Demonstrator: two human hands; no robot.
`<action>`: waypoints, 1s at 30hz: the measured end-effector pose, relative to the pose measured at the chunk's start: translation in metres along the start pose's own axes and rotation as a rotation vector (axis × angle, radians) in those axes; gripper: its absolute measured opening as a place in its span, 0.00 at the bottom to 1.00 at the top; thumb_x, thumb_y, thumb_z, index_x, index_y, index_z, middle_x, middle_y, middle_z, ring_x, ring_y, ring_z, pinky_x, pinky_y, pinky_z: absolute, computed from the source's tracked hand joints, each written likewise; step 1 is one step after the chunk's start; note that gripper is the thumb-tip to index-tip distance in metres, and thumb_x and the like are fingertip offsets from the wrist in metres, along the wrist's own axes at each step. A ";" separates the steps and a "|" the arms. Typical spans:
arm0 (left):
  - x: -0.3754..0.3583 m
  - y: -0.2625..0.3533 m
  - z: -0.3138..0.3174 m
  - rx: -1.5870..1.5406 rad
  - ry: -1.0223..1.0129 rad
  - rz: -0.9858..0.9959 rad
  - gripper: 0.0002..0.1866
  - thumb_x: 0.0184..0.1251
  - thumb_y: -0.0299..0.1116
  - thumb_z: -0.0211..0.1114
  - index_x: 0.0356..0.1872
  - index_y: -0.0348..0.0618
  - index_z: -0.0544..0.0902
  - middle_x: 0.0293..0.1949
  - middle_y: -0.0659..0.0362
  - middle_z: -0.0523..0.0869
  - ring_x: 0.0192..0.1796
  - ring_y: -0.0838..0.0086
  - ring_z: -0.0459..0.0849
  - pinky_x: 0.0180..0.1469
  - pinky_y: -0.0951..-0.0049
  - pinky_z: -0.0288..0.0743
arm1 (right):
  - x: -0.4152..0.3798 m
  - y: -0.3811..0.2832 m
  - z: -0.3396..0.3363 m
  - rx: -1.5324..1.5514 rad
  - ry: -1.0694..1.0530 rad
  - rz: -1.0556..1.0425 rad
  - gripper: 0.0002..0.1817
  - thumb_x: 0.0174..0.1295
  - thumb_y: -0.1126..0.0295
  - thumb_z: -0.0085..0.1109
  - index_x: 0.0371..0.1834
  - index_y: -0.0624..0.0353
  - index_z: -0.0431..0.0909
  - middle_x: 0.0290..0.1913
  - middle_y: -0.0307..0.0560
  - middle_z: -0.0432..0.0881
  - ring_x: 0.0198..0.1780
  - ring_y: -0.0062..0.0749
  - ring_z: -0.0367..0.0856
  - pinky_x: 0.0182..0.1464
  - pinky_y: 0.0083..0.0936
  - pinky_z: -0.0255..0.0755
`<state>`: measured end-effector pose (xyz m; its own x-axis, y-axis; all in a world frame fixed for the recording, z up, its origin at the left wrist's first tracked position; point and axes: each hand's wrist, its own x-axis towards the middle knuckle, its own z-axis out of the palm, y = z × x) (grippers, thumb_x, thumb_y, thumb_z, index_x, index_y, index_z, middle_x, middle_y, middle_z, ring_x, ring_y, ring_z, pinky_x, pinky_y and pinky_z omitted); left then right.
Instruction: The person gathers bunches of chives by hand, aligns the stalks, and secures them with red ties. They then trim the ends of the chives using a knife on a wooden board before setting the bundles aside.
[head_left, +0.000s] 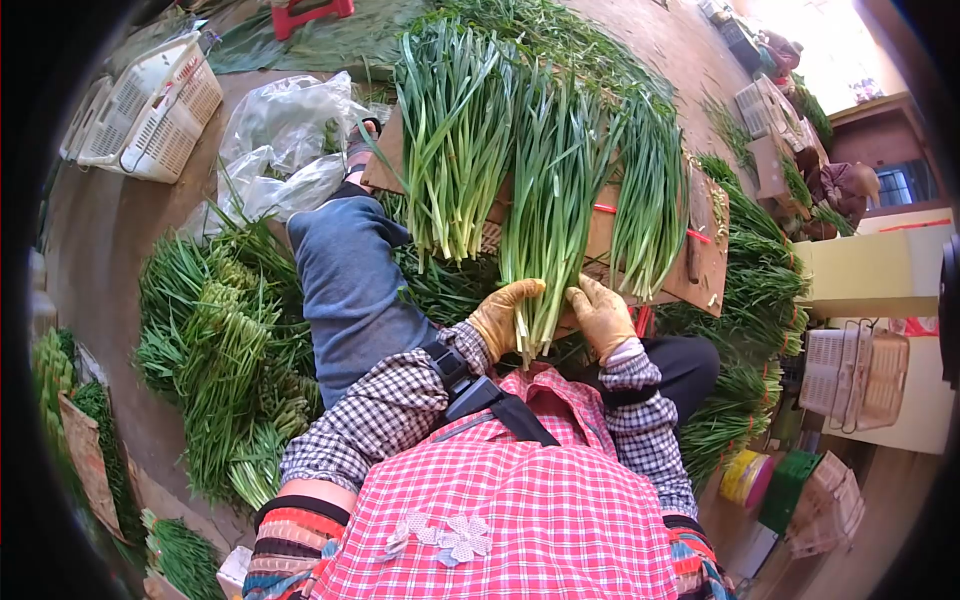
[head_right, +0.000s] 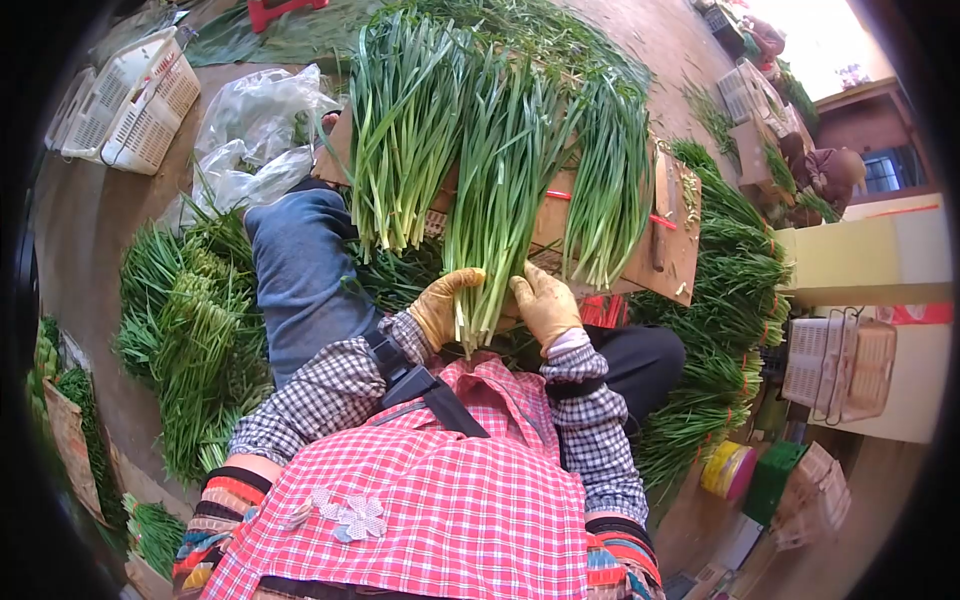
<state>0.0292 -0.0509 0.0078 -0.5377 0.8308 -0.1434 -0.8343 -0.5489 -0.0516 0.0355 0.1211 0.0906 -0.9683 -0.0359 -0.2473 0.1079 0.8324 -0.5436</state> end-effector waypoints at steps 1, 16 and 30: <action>0.001 -0.002 0.001 -0.028 -0.007 0.021 0.24 0.63 0.38 0.61 0.57 0.32 0.75 0.52 0.41 0.81 0.53 0.52 0.82 0.61 0.51 0.73 | -0.006 -0.007 -0.006 -0.200 0.031 -0.009 0.18 0.64 0.62 0.56 0.52 0.63 0.78 0.47 0.56 0.83 0.49 0.45 0.81 0.56 0.36 0.72; 0.001 -0.003 -0.003 0.134 0.318 0.084 0.15 0.62 0.30 0.64 0.47 0.33 0.79 0.39 0.49 0.86 0.39 0.59 0.86 0.46 0.58 0.82 | 0.009 0.023 0.007 -0.118 0.270 -0.323 0.29 0.53 0.72 0.63 0.62 0.55 0.72 0.65 0.55 0.71 0.63 0.48 0.70 0.66 0.35 0.64; -0.001 -0.003 -0.003 0.137 0.300 0.067 0.11 0.64 0.35 0.62 0.41 0.39 0.81 0.37 0.51 0.85 0.36 0.59 0.86 0.39 0.56 0.82 | -0.004 -0.014 -0.007 -0.402 0.187 -0.703 0.18 0.44 0.70 0.64 0.41 0.58 0.80 0.64 0.49 0.71 0.65 0.47 0.68 0.66 0.41 0.61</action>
<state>0.0325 -0.0500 0.0055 -0.5492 0.7182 -0.4272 -0.8178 -0.5672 0.0977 0.0361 0.1140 0.1048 -0.8050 -0.5588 0.1994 -0.5909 0.7854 -0.1846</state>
